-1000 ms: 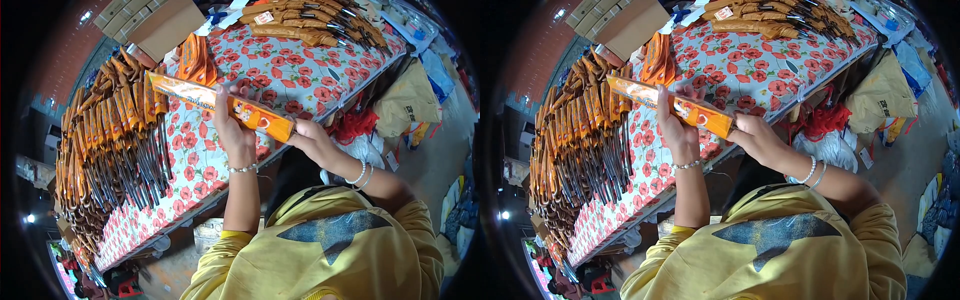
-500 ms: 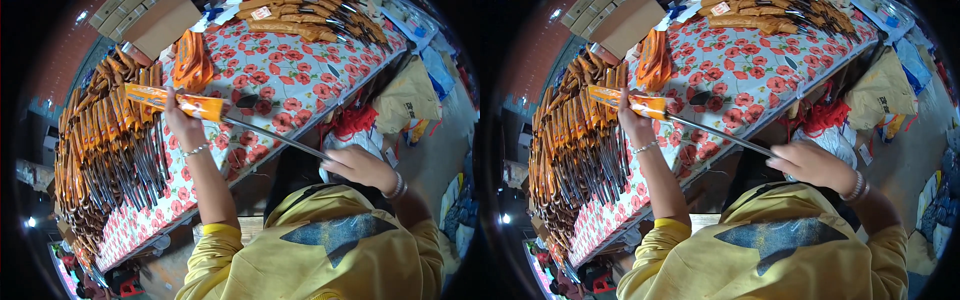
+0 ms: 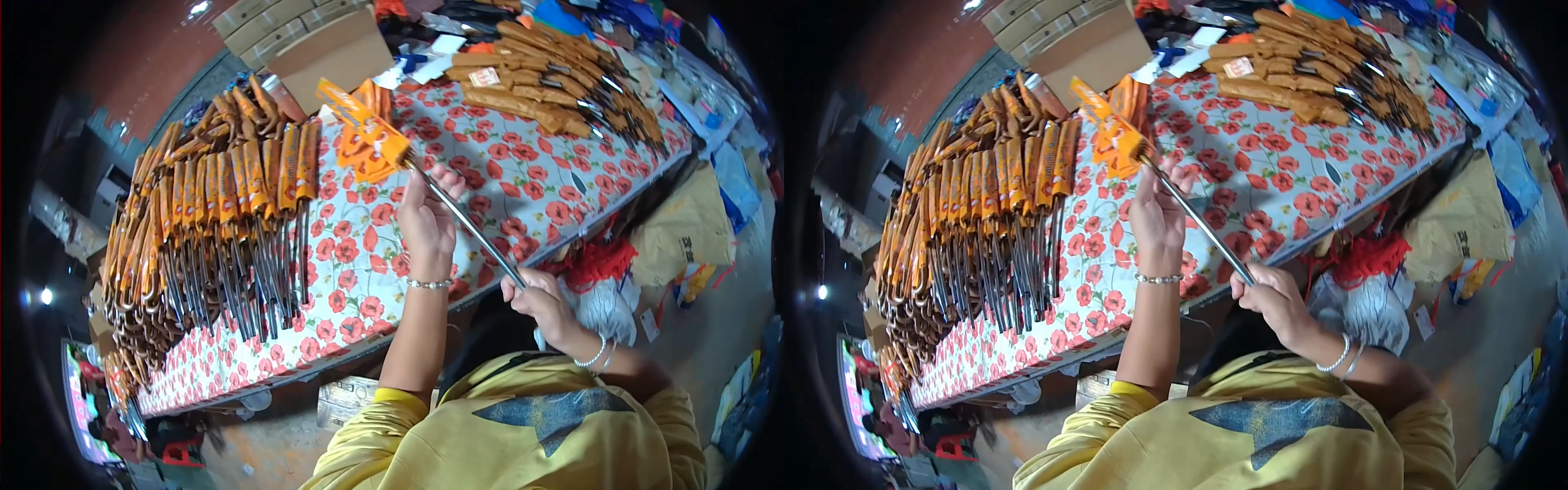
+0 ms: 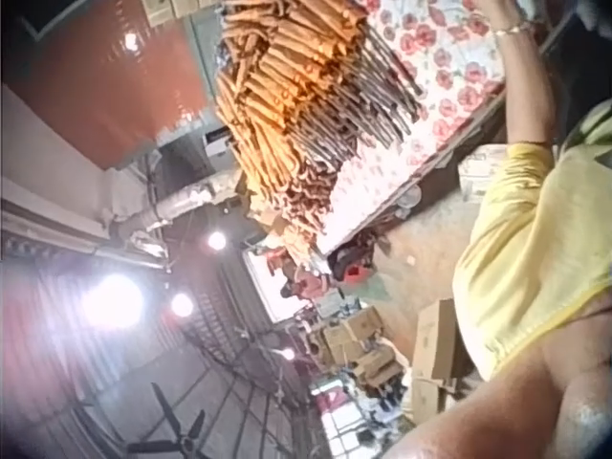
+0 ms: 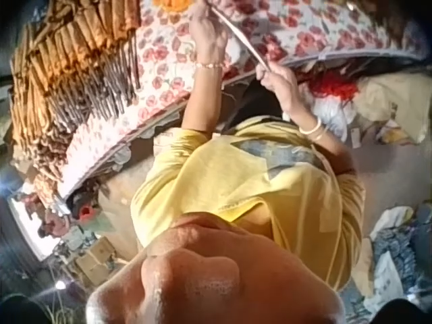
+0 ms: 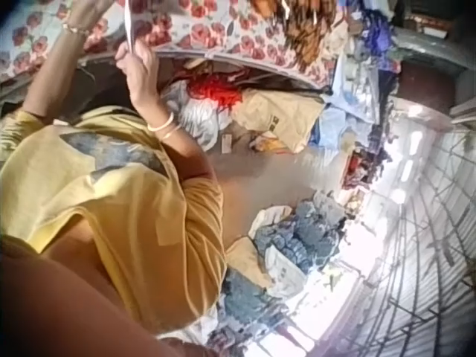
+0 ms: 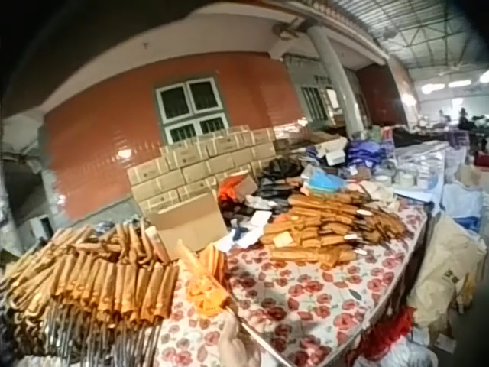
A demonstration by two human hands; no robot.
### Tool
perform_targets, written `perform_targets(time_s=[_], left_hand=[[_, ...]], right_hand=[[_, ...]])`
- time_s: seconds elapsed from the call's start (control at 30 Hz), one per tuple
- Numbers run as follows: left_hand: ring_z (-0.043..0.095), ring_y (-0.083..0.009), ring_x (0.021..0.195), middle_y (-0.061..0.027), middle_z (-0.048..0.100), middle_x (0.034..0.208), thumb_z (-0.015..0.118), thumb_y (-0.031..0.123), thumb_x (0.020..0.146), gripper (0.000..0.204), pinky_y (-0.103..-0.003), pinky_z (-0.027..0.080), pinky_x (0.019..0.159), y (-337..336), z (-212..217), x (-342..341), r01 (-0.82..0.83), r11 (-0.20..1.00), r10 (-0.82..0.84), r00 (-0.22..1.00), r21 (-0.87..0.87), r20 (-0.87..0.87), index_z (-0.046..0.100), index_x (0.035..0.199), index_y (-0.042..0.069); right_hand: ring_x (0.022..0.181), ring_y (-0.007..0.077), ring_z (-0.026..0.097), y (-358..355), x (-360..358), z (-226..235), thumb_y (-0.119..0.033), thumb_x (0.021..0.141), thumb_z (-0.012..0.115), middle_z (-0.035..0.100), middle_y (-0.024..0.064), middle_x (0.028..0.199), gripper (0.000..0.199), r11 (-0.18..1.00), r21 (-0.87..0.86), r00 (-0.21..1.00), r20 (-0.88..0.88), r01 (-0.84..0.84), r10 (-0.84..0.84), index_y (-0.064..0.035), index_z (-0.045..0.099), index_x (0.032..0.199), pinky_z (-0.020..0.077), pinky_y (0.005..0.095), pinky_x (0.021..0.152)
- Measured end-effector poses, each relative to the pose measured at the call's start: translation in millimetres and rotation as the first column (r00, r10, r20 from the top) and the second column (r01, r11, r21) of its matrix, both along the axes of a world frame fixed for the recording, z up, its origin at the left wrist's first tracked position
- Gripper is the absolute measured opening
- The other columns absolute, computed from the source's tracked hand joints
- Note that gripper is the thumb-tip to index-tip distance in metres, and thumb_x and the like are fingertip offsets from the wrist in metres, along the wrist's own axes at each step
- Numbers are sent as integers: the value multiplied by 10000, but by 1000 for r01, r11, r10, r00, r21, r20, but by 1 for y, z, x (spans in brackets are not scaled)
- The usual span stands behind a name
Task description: Inserting wooden-handled tools into plastic packaging sleeves and organizing them on a table.
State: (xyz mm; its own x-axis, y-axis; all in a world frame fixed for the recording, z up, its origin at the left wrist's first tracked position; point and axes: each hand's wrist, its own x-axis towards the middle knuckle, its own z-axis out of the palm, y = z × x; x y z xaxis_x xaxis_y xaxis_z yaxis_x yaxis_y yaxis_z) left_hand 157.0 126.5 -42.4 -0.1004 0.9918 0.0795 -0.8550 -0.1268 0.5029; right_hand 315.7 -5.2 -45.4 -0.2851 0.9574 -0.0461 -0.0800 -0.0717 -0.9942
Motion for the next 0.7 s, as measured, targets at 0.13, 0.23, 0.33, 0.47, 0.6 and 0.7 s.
perform_targets(time_s=[0.13,0.23,0.33,0.47,0.6,0.7], left_hand=[[591,-179,727,-88,594,879,435,256,986,214,-353,543,655,7,-11,-8,-2,1000,5,994,-30,108,475,1023,48],[532,-134,652,-49,566,829,442,242,984,180,-286,487,575,16,-23,-23,29,999,-26,986,-15,164,477,1033,73],[482,-113,612,-27,538,793,440,223,985,153,-254,431,533,-1,-9,-18,-86,994,95,981,-63,166,479,1051,91],[470,-96,611,-14,533,782,437,188,984,177,-250,422,535,-45,15,-7,-90,995,90,996,-38,17,483,1121,87],[417,-70,585,7,507,781,452,170,975,317,-222,392,529,-60,23,-20,-137,988,139,990,-73,20,416,1282,102],[375,-38,564,12,500,790,452,120,967,434,-170,346,491,-59,6,-58,-163,986,161,982,-19,-96,349,1388,102]], right_hand=[[570,29,319,-1,-7,-6,-166,744,495,384,-42,638,134,1000,15,1000,-17,-14,15,-34,507,766,246,205,513],[543,28,303,-5,-10,-13,-157,733,479,368,-48,611,136,1000,-2,999,19,-29,29,-30,511,769,237,205,498],[535,27,298,1,-14,-18,-160,727,468,365,-49,599,147,999,-8,999,0,-52,52,-27,515,768,228,202,493],[536,32,322,24,-24,-15,-146,736,477,384,-47,603,168,996,-3,995,-42,-90,90,-12,531,822,245,201,492],[528,45,368,26,-56,0,-118,767,505,415,-35,609,163,980,77,983,13,-182,182,-5,517,884,287,206,496],[540,66,401,29,-68,7,-120,797,537,427,-15,615,192,931,135,939,118,-338,324,1,511,944,320,216,517]])
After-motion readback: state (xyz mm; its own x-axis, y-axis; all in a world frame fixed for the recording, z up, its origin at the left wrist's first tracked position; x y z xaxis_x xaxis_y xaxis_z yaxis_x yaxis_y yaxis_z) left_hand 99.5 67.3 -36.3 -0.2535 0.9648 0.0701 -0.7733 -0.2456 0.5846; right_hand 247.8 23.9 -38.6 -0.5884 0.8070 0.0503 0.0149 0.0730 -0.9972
